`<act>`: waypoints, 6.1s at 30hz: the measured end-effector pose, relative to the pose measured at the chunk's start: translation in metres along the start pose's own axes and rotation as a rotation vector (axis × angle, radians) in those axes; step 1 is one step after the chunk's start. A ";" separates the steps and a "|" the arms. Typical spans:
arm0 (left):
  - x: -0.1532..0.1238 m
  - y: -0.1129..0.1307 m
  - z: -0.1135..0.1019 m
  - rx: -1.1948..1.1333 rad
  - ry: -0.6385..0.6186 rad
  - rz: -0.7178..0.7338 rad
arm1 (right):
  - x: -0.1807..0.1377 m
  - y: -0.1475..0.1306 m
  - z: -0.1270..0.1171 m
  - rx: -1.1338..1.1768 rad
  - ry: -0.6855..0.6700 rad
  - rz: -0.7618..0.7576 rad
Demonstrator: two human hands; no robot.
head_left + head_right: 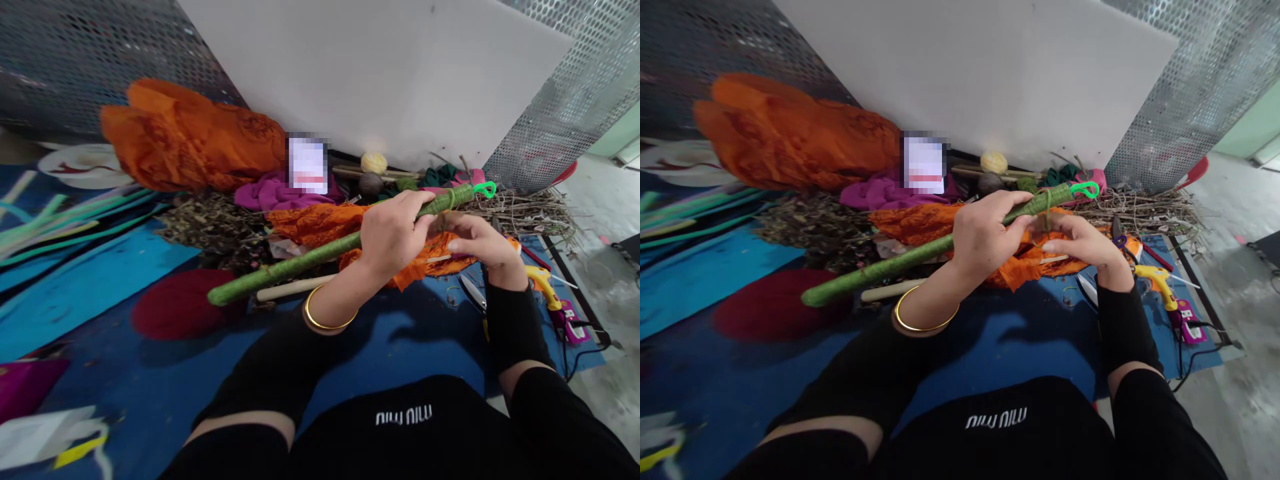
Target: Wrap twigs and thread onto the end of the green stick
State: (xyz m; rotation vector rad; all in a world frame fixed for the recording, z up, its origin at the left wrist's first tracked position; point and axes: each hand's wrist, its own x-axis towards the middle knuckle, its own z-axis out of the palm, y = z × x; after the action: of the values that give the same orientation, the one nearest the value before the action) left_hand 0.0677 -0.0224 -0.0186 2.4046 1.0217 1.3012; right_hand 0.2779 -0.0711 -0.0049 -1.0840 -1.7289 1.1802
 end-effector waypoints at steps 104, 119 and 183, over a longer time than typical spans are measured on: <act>0.001 0.000 0.018 -0.084 -0.289 -0.163 | -0.011 -0.026 0.021 -0.263 0.487 -0.361; -0.007 0.005 0.028 0.053 -0.314 -0.204 | 0.011 -0.009 0.024 -0.246 0.507 -0.307; 0.003 -0.003 -0.001 -0.058 -0.042 0.000 | -0.013 -0.025 0.017 -0.389 0.441 -0.184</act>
State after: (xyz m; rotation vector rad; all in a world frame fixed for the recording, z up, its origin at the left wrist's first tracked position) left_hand 0.0669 -0.0187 -0.0179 2.3785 0.9592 1.2565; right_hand 0.2613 -0.0936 0.0126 -1.2656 -1.6894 0.4514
